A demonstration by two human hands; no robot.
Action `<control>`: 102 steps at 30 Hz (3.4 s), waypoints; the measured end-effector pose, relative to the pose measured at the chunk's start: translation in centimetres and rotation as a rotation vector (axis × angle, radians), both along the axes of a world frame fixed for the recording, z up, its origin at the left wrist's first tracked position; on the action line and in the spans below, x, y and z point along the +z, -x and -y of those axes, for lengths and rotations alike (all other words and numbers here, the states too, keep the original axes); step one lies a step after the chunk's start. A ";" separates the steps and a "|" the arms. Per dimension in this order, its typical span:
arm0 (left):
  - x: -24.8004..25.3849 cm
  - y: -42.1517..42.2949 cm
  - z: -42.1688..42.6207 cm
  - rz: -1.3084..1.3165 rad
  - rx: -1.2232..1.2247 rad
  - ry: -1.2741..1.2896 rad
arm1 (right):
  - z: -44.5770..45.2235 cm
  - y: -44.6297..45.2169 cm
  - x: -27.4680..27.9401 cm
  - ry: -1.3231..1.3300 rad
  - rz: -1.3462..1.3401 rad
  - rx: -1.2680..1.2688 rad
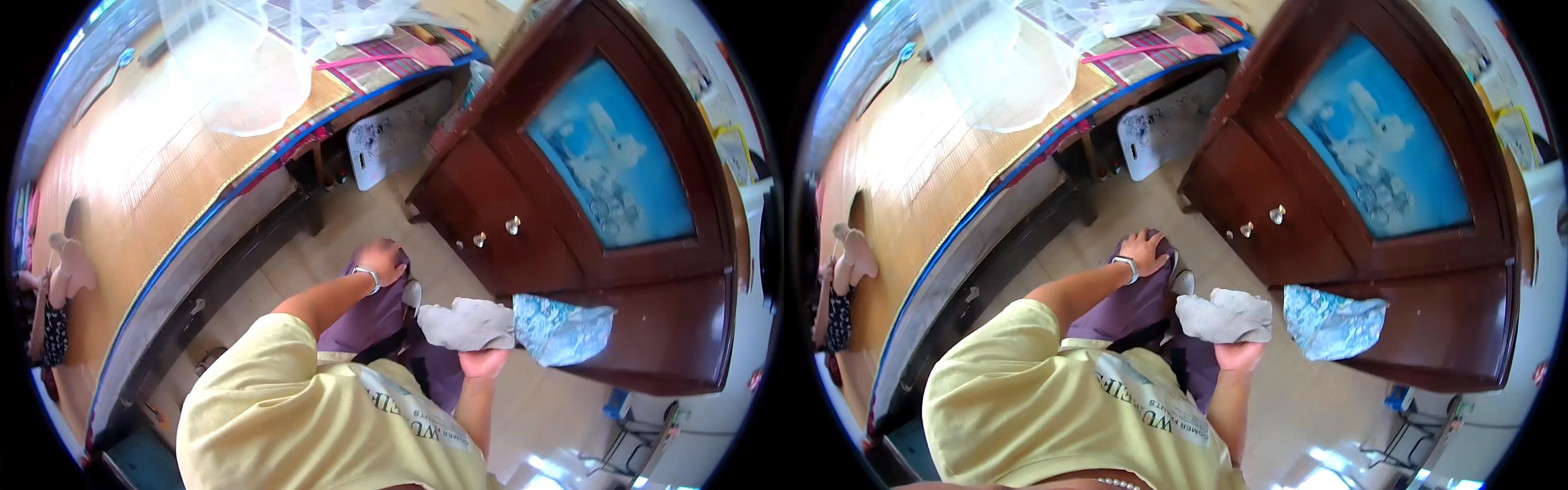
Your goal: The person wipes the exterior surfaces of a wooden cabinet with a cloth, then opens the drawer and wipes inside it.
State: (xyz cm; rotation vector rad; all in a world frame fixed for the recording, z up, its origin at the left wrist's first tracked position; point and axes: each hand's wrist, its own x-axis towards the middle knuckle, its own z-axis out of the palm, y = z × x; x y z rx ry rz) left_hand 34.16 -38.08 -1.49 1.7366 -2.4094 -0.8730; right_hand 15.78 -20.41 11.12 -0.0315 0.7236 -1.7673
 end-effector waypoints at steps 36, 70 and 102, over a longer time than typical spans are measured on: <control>7.3 24.5 9.0 -0.409 -0.248 0.328 | -8.7 8.3 -5.7 0.115 0.230 -0.258; -1.0 1.9 1.4 -0.172 -0.333 0.217 | 19.8 22.5 31.1 -0.355 -1.987 -1.444; -1.2 2.0 2.3 -0.272 -0.140 0.117 | 14.2 28.7 31.2 -0.165 -2.554 -1.512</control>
